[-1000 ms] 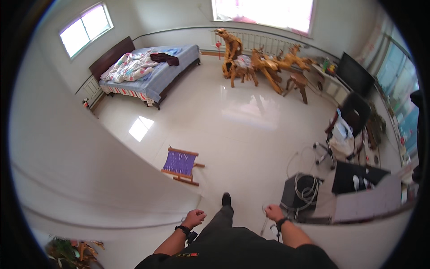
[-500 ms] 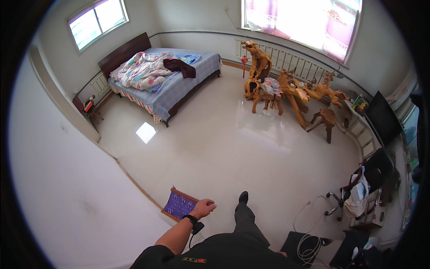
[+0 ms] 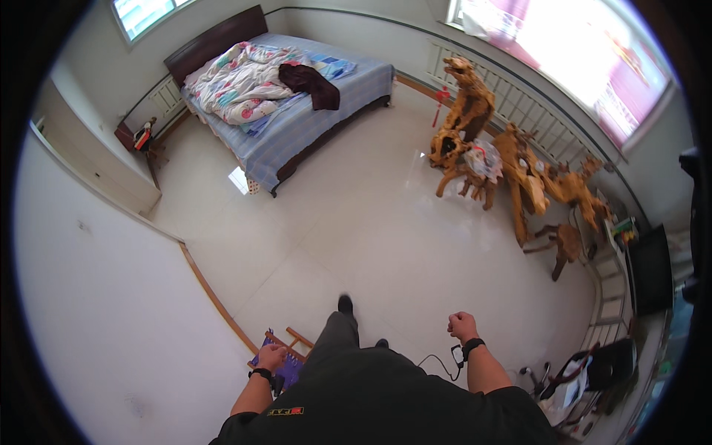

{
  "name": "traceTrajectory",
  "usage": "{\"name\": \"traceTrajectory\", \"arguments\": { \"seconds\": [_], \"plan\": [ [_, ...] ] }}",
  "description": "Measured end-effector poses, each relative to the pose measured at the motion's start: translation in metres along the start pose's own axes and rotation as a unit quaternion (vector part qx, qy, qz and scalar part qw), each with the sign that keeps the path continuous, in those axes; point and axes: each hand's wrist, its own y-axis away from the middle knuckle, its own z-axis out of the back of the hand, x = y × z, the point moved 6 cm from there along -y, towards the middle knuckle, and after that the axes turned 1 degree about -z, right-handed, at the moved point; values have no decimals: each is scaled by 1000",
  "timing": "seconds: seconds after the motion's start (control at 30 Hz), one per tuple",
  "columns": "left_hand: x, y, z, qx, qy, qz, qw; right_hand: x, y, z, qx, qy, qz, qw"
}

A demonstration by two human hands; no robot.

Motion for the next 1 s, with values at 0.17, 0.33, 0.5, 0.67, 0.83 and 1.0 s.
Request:
{"name": "traceTrajectory", "arguments": {
  "seconds": [0.17,0.33,0.5,0.67,0.83,1.0],
  "plan": [
    [-65,-118,-7,-21,42,14,999,120,-104,-47,7,42,14,999],
    [-254,-275,15,-31,-641,-278,715,176,-138,-99,92,130,-96,983],
    [-488,-320,42,-62,207,-127,968,265,-201,-126,118,178,-97,972],
    [-694,-361,-2,-74,229,-160,957,347,-329,-147,101,126,-101,982],
    [-830,-430,-58,-76,241,-140,957,452,-466,-158,60,55,-99,992],
    [-983,-511,-101,-20,195,-195,961,592,-556,-153,71,58,-67,994]
  ]
}}
